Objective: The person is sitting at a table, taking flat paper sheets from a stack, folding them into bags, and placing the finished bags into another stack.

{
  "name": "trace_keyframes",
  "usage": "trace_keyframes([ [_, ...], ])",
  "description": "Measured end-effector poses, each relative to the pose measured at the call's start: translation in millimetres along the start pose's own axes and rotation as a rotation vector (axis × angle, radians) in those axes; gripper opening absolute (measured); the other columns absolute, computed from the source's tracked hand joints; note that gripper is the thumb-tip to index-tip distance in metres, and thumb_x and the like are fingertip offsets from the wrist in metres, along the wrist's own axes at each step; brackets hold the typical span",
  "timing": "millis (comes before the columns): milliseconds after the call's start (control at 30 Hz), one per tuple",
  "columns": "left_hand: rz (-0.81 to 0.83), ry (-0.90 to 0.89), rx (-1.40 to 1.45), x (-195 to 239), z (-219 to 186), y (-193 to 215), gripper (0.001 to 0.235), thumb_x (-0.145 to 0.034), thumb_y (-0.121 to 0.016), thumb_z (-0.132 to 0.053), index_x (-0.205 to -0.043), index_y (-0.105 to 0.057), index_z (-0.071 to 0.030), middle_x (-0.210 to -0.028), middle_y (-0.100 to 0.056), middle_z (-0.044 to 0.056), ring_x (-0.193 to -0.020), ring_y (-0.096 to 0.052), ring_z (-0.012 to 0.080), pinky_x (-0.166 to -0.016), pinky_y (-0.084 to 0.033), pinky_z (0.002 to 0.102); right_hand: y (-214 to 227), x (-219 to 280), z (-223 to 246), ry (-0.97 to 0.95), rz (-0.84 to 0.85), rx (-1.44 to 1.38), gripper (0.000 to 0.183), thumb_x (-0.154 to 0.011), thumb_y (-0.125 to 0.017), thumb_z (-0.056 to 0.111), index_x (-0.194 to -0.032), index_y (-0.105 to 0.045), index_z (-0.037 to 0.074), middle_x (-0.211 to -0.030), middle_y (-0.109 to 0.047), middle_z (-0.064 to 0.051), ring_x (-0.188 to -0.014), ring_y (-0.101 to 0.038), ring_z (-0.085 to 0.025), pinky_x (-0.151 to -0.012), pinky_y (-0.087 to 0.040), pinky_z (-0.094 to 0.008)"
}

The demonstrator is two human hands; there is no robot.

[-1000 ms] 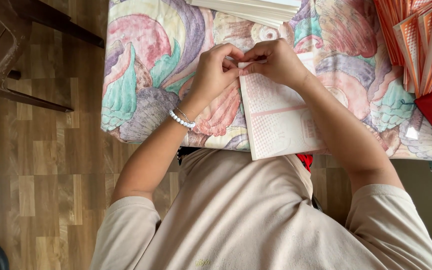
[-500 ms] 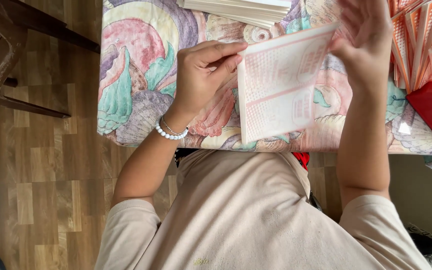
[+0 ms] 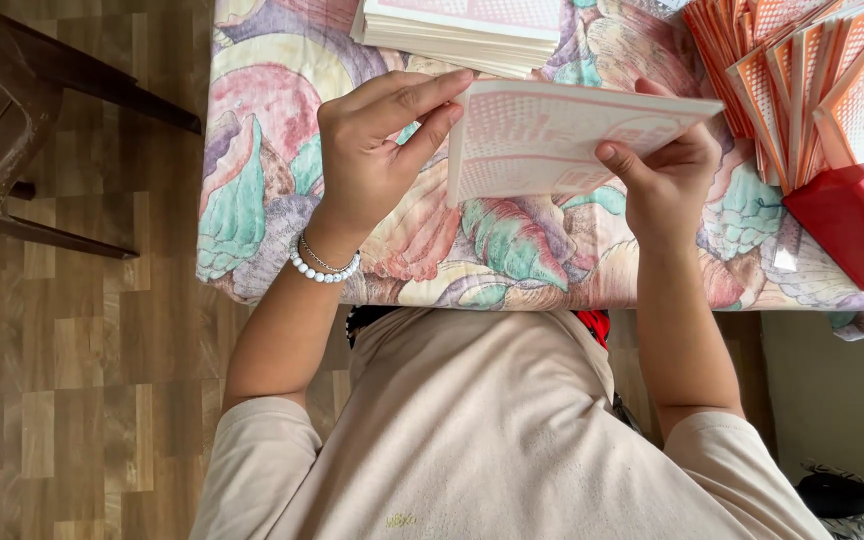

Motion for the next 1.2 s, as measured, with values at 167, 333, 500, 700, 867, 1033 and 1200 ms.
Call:
trace_keyframes([
  [167,-0.004,0.0,0.005,1,0,1,0.027,-0.102,-0.074,0.008,-0.126,-0.068,-0.004,-0.109,-0.075,0.014,-0.091,-0.076,0.0205,-0.084,-0.067,0.029,-12,4,8,0.043,0.063,-0.093,0.058,-0.092,-0.08,0.001,-0.142,-0.051,-0.006,-0.127,-0.065,-0.027,-0.126,-0.067,-0.041,-0.11,-0.058,-0.046],
  [333,-0.011,0.099,0.056,-3,-11,0,0.029,-0.099,-0.075,0.01,-0.123,-0.069,-0.005,-0.097,-0.074,0.013,-0.084,-0.072,0.0191,-0.08,-0.069,0.028,3,8,21,0.043,-0.082,0.122,0.032,-0.087,-0.092,0.006,-0.102,-0.064,0.002,-0.099,-0.068,-0.007,-0.093,-0.063,-0.016,-0.076,-0.052,-0.029],
  [500,0.022,0.505,0.281,9,-22,-2,0.036,-0.096,-0.075,0.006,-0.128,-0.067,-0.008,-0.092,-0.073,0.005,-0.082,-0.068,0.0091,-0.08,-0.064,0.021,10,31,72,-0.018,-0.022,0.208,0.044,-0.088,-0.091,0.012,-0.118,-0.061,0.001,-0.107,-0.066,-0.005,-0.098,-0.061,-0.01,-0.08,-0.052,-0.024],
  [700,0.076,0.721,0.272,38,31,-33,0.035,-0.082,-0.079,0.005,-0.115,-0.071,-0.006,-0.081,-0.079,0.005,-0.072,-0.075,0.0108,-0.073,-0.066,0.022,1,27,45,-0.31,0.191,0.24,0.072,-0.088,-0.082,0.0,-0.147,-0.041,-0.002,-0.118,-0.065,-0.006,-0.104,-0.063,-0.012,-0.09,-0.058,-0.026],
  [867,0.122,0.835,0.138,73,100,-58,0.034,-0.074,-0.083,-0.004,-0.106,-0.075,-0.009,-0.074,-0.081,0.001,-0.079,-0.08,0.011,-0.088,-0.061,0.029,-9,-3,19,0.273,0.235,0.788,0.088,-0.105,-0.091,0.022,-0.165,-0.029,0.006,-0.144,-0.059,-0.027,-0.133,-0.059,-0.039,-0.102,-0.052,-0.049],
  [1033,0.158,0.905,0.187,77,106,-62,0.038,-0.078,-0.086,-0.004,-0.113,-0.073,-0.011,-0.079,-0.081,0.003,-0.076,-0.077,0.0096,-0.078,-0.061,0.024,-80,-32,9,0.241,0.681,0.618,0.043,-0.104,-0.076,0.017,-0.138,-0.064,-0.007,-0.135,-0.063,-0.025,-0.123,-0.063,-0.04,-0.104,-0.049,-0.047],
  [1200,0.177,0.935,0.271,78,105,-58,0.04,-0.08,-0.086,-0.006,-0.117,-0.071,-0.01,-0.084,-0.082,0.006,-0.083,-0.078,0.0111,-0.082,-0.062,0.026,-103,-41,-30,-0.006,0.737,0.508,0.04,-0.098,-0.079,0.013,-0.134,-0.068,-0.002,-0.108,-0.073,-0.014,-0.098,-0.069,-0.025,-0.094,-0.055,-0.037],
])
Point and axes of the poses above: each hand's wrist, its own x-axis away from the middle knuckle, its own y-axis out of the back of the hand, z = x × y, the point moved 4 cm from there along -x, towards the middle knuckle
